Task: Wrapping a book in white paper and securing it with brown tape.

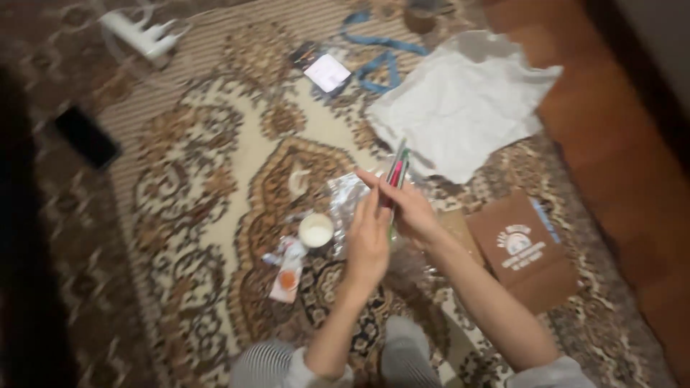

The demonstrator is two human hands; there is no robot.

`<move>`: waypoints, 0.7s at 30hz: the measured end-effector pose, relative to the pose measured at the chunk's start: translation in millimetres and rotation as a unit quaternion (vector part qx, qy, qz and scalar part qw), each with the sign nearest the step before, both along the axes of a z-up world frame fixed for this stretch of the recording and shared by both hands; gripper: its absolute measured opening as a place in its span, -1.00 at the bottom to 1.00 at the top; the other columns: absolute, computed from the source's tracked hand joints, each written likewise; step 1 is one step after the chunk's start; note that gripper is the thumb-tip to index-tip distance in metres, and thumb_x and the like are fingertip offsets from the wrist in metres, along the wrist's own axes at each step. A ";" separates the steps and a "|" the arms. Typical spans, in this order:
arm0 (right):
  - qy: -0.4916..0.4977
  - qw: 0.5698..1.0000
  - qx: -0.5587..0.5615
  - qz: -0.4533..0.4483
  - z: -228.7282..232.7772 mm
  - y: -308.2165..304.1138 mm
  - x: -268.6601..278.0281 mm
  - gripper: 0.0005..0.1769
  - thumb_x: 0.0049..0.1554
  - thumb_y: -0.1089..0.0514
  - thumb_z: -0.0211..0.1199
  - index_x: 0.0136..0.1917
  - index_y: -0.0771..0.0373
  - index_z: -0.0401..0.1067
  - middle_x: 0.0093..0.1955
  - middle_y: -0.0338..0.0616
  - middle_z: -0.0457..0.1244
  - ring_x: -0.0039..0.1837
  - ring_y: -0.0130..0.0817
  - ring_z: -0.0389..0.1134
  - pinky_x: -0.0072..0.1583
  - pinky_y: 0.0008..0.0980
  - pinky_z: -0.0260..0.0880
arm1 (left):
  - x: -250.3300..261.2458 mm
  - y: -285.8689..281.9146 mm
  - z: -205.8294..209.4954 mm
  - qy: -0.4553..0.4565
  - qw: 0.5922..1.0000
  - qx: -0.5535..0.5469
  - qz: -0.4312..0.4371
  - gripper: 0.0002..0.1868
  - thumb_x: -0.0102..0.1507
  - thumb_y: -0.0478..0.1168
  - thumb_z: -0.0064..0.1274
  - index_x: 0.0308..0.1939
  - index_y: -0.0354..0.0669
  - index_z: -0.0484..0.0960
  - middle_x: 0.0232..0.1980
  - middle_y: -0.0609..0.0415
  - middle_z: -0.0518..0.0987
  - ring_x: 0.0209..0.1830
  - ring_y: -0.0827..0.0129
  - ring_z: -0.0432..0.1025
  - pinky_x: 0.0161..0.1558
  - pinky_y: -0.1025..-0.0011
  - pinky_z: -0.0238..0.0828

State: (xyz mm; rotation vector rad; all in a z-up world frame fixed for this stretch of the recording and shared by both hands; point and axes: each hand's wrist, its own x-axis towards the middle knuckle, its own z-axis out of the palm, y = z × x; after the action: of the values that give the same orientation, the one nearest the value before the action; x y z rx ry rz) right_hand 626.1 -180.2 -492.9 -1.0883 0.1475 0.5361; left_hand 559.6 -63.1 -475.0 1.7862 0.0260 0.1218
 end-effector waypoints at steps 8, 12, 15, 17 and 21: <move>0.064 0.983 -0.079 0.152 -14.2 55.2 -30.6 -0.26 0.29 -0.28 0.00 0.51 0.28 0.24 0.46 0.04 0.21 0.47 -0.21 0.23 0.43 -0.21 0.22 | -31.7 85.6 -83.1 0.154 0.978 -0.104 0.089 -0.56 0.35 -0.12 -0.03 0.23 -0.29 0.35 0.04 -0.16 0.60 -0.01 0.19 0.54 0.05 0.23 0.50; 0.035 0.954 -0.290 0.071 64.8 35.6 -29.6 -0.27 -0.05 0.04 0.29 0.40 0.23 0.38 0.38 -0.03 0.29 0.38 -0.16 0.29 0.28 -0.16 0.37 | -28.0 188.1 -127.2 0.188 0.952 0.046 0.237 -0.60 0.32 -0.12 0.00 0.14 -0.31 0.43 -0.02 -0.22 0.62 -0.07 0.07 0.56 -0.03 0.16 0.50; -0.159 0.927 -0.323 -0.106 -28.6 -90.5 -4.7 -0.55 0.20 0.06 0.29 0.31 0.29 0.44 0.24 -0.05 0.34 0.24 -0.32 0.35 0.31 -0.28 0.33 | -31.4 261.3 -181.1 0.193 0.910 0.202 0.307 -0.59 0.30 -0.17 -0.04 0.18 -0.30 0.43 -0.04 -0.35 0.61 -0.08 -0.21 0.53 -0.03 -0.03 0.43; -0.193 0.846 -0.483 -0.115 -67.9 -172.4 -12.4 -0.43 0.20 -0.06 0.32 0.34 0.33 0.41 0.30 0.07 0.30 0.32 -0.18 0.29 0.40 -0.17 0.27 | -44.4 286.2 -213.6 0.230 0.888 0.245 0.313 -0.59 0.33 -0.17 -0.05 0.19 -0.34 0.42 -0.04 -0.36 0.59 -0.07 -0.25 0.51 -0.01 -0.08 0.41; -0.045 0.595 -0.803 0.007 -157.5 -303.1 -43.6 0.15 -0.11 -0.33 0.56 0.48 0.33 0.13 0.52 0.35 -0.03 0.53 0.26 -0.09 0.49 0.30 -0.01 | -59.1 305.2 -244.9 0.339 0.809 0.366 0.310 -0.64 0.39 -0.11 -0.03 0.09 -0.36 0.49 0.03 -0.27 0.53 -0.01 -0.18 0.48 -0.05 -0.09 0.44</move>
State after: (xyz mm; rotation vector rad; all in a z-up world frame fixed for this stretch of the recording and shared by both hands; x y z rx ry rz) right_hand 582.5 -483.3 -650.4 -2.9138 0.6072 0.2310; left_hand 500.5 242.1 -720.0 2.4409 1.2393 -0.0644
